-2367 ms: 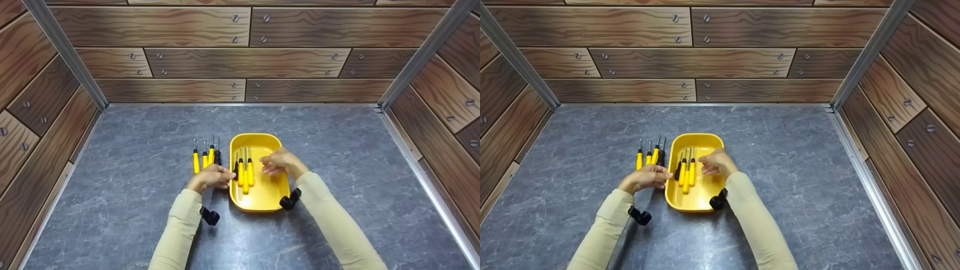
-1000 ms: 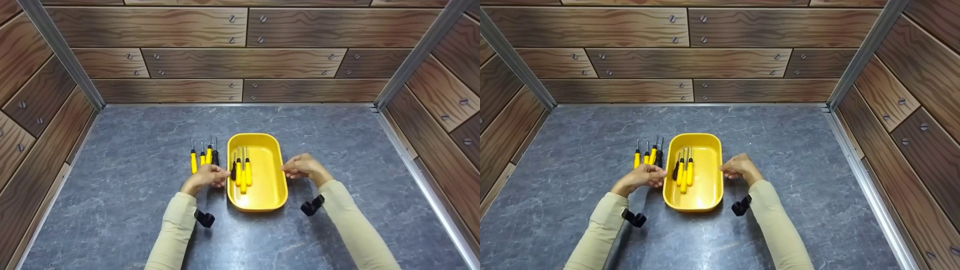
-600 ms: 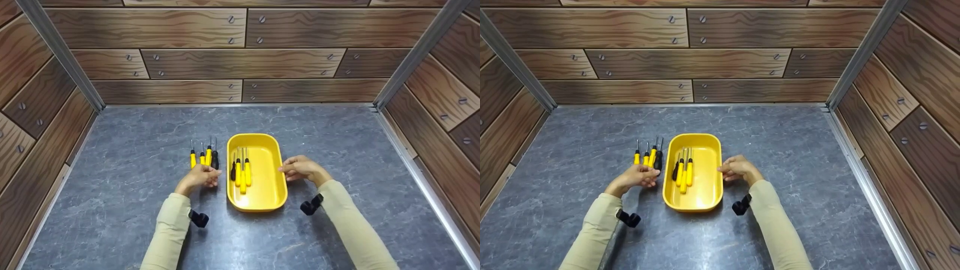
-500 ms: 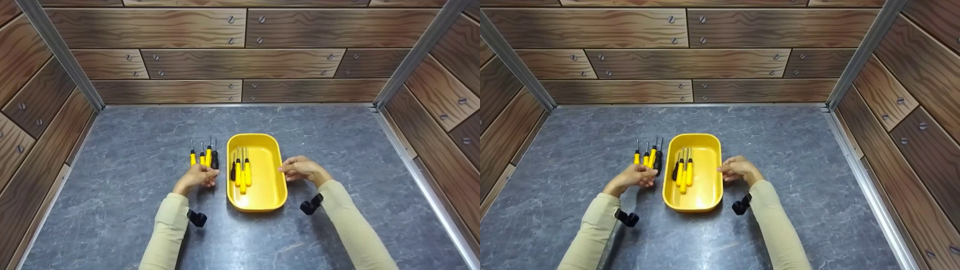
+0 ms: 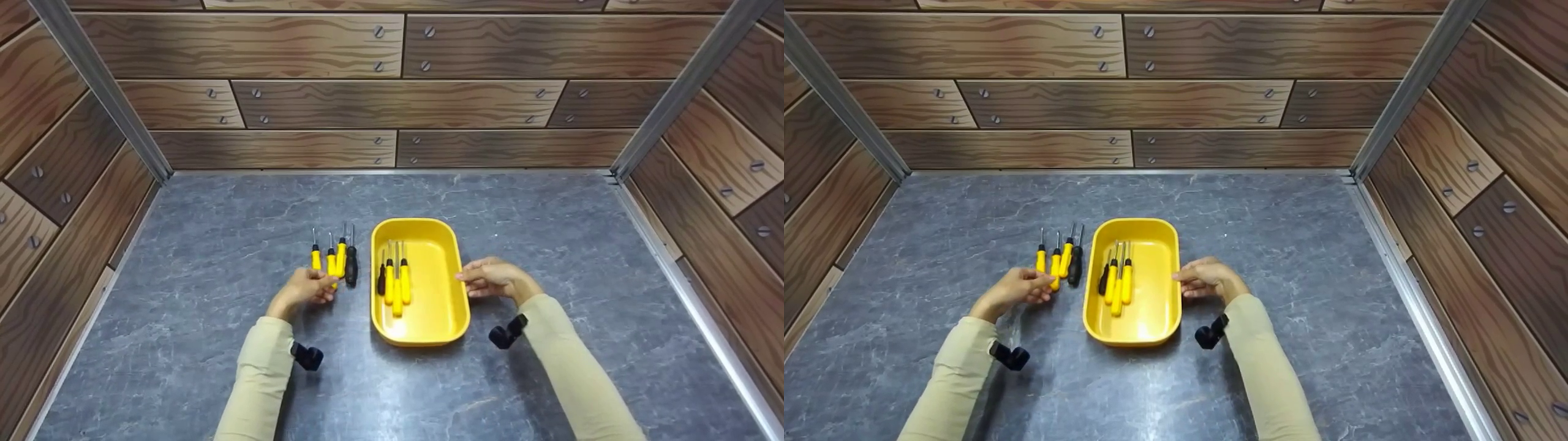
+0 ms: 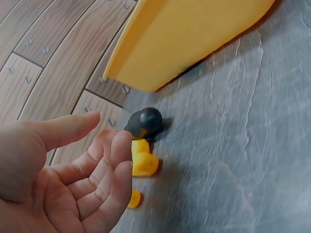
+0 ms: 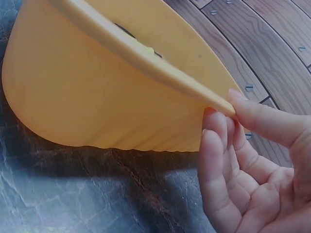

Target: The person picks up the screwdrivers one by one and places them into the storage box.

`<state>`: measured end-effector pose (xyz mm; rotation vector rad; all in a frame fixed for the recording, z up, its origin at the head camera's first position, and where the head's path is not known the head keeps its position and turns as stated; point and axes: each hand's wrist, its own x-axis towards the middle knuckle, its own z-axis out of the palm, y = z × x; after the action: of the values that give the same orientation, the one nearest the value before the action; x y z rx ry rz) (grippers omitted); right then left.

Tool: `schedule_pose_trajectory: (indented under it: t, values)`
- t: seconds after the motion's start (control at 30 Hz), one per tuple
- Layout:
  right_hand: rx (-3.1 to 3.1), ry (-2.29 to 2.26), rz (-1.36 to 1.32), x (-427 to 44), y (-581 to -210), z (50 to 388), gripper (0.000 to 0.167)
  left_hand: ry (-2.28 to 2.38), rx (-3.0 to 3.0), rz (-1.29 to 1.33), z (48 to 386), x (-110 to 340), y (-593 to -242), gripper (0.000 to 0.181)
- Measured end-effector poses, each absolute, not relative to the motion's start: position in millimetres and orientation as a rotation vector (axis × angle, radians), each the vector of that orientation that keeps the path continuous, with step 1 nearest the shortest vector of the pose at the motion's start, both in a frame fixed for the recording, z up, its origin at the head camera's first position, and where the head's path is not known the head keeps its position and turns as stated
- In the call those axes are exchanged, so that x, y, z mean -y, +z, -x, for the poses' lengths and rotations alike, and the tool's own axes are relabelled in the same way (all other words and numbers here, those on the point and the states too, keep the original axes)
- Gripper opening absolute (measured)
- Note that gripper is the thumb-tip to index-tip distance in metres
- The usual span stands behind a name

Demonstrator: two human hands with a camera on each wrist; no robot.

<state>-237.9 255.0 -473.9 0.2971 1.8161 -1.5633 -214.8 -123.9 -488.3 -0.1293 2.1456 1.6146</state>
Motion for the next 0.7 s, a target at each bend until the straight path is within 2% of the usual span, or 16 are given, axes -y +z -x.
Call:
schedule_pose_trajectory:
  t: [0.17,0.37,0.7]
  values:
    - [-1.811,-1.546,-0.321,-255.1,-473.4,237.9,0.012,1.61,-2.201,0.21,221.0,130.9,-493.5,0.023]
    - [-1.787,-1.542,-0.32,-254.8,-471.9,237.7,0.011,1.582,-2.28,0.125,234.9,149.0,-514.6,0.021]
    - [-1.794,-1.536,-0.329,-254.3,-472.3,237.8,0.01,1.26,-2.548,0.294,225.4,149.4,-482.8,0.017]
